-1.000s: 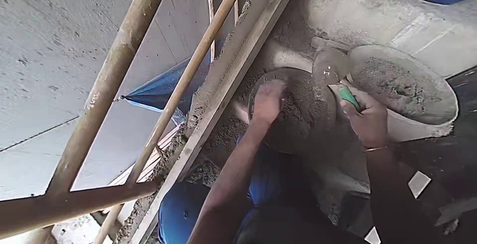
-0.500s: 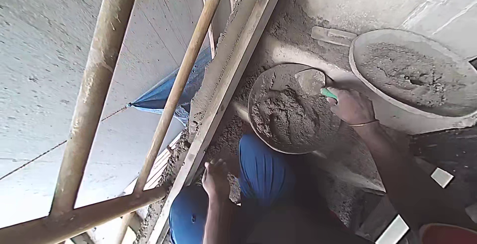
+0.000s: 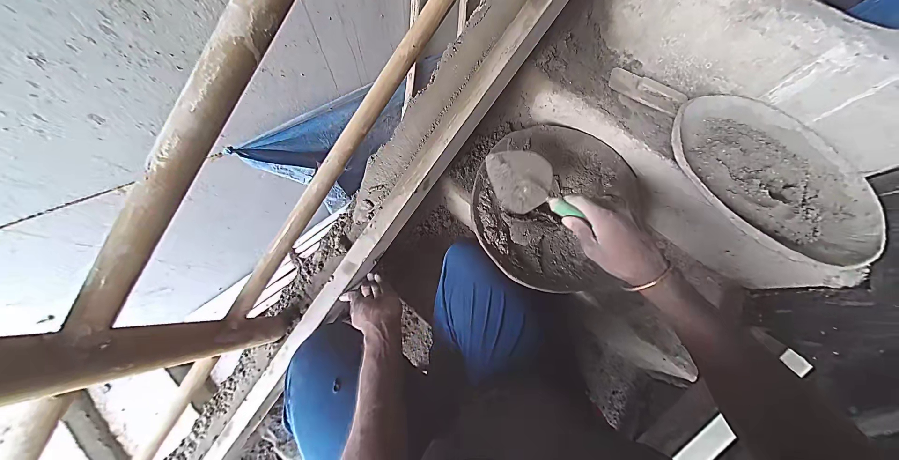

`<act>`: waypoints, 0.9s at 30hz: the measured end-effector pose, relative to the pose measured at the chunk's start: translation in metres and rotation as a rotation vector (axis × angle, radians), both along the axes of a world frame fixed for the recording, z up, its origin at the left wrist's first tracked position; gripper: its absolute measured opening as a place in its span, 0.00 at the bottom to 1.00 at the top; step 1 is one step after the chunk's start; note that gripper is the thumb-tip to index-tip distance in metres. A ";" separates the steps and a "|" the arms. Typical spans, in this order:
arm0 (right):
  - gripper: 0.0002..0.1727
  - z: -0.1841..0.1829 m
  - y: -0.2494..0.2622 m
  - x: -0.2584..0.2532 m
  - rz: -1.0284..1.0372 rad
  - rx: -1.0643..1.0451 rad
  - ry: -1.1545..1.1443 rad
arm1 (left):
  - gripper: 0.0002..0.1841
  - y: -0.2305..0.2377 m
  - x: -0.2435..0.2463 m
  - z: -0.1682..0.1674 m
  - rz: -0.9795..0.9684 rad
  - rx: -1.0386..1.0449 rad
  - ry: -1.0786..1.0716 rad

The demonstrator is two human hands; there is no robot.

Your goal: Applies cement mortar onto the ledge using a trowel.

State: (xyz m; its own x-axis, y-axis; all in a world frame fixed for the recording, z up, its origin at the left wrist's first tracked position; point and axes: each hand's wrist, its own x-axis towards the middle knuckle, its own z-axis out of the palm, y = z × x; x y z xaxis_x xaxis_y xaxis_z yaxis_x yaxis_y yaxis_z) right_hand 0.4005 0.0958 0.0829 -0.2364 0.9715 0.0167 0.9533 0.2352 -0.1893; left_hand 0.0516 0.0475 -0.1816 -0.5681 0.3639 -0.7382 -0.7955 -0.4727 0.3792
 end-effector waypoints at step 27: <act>0.22 -0.054 -0.052 0.048 -0.219 -0.216 0.113 | 0.18 0.012 -0.002 -0.022 0.045 0.048 -0.030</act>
State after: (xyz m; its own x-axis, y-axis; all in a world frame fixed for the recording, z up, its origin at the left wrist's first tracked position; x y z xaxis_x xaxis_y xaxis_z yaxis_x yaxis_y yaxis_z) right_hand 0.4484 0.0441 0.0287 -0.0302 0.9831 -0.1807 0.9469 -0.0298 -0.3203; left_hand 0.0500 0.0593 -0.2032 -0.5628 0.3734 -0.7375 -0.7835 -0.5253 0.3319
